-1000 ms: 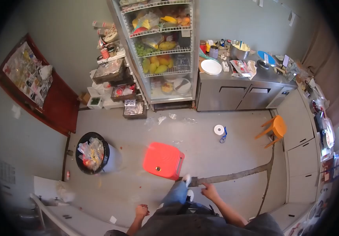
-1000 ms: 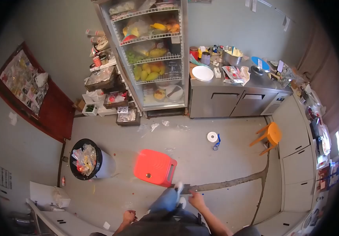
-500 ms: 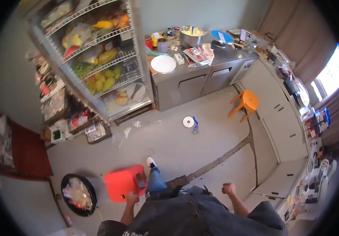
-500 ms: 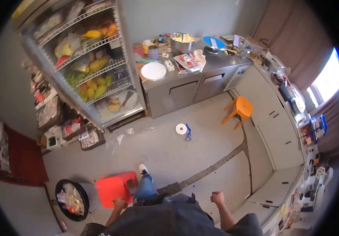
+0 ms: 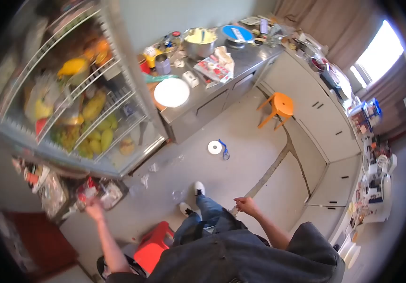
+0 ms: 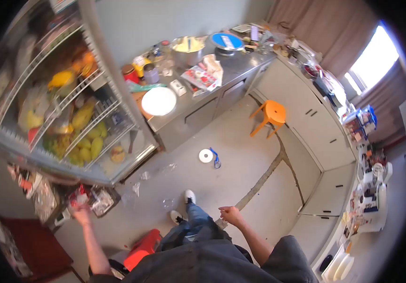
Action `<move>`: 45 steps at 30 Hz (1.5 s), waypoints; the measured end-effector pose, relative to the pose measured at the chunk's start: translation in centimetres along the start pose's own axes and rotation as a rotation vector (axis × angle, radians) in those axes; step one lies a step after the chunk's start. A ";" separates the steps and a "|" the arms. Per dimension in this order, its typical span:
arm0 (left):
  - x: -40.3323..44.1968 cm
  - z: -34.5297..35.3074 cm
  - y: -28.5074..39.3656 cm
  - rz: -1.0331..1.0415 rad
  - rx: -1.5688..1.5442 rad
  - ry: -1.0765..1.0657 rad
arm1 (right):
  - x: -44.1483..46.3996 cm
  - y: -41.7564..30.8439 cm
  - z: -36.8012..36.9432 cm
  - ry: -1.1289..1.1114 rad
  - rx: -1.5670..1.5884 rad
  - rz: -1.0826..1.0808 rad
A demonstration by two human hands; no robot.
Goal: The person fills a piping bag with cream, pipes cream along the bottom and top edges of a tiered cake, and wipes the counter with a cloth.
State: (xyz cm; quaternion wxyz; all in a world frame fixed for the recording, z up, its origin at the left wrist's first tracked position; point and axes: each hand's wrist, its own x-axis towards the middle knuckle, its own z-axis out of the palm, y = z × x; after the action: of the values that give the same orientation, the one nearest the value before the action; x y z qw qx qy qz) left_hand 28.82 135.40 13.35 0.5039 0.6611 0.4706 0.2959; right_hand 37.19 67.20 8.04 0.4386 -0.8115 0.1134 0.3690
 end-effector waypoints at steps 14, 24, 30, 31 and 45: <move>31.1 -5.6 15.4 0.359 0.479 0.670 | 9.0 4.8 -5.8 0.222 0.219 0.299; 26.7 -5.6 15.4 0.082 -0.066 0.215 | 12.1 -1.5 -7.3 0.158 0.176 0.251; 25.9 -5.0 16.0 0.066 -0.105 0.187 | 12.8 -2.9 -6.5 0.169 0.200 0.206; 26.0 -4.9 16.1 0.056 -0.098 0.184 | 12.4 -3.2 -6.2 0.168 0.196 0.201; 20.4 -1.5 18.7 0.232 -0.151 0.160 | 0.8 4.6 3.4 0.204 0.106 0.278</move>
State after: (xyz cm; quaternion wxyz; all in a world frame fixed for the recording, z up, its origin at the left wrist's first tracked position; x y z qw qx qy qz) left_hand 41.37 153.89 29.82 0.4754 0.6458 0.4059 0.4383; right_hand 33.70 67.26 3.41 0.4119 -0.7970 0.2877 0.3352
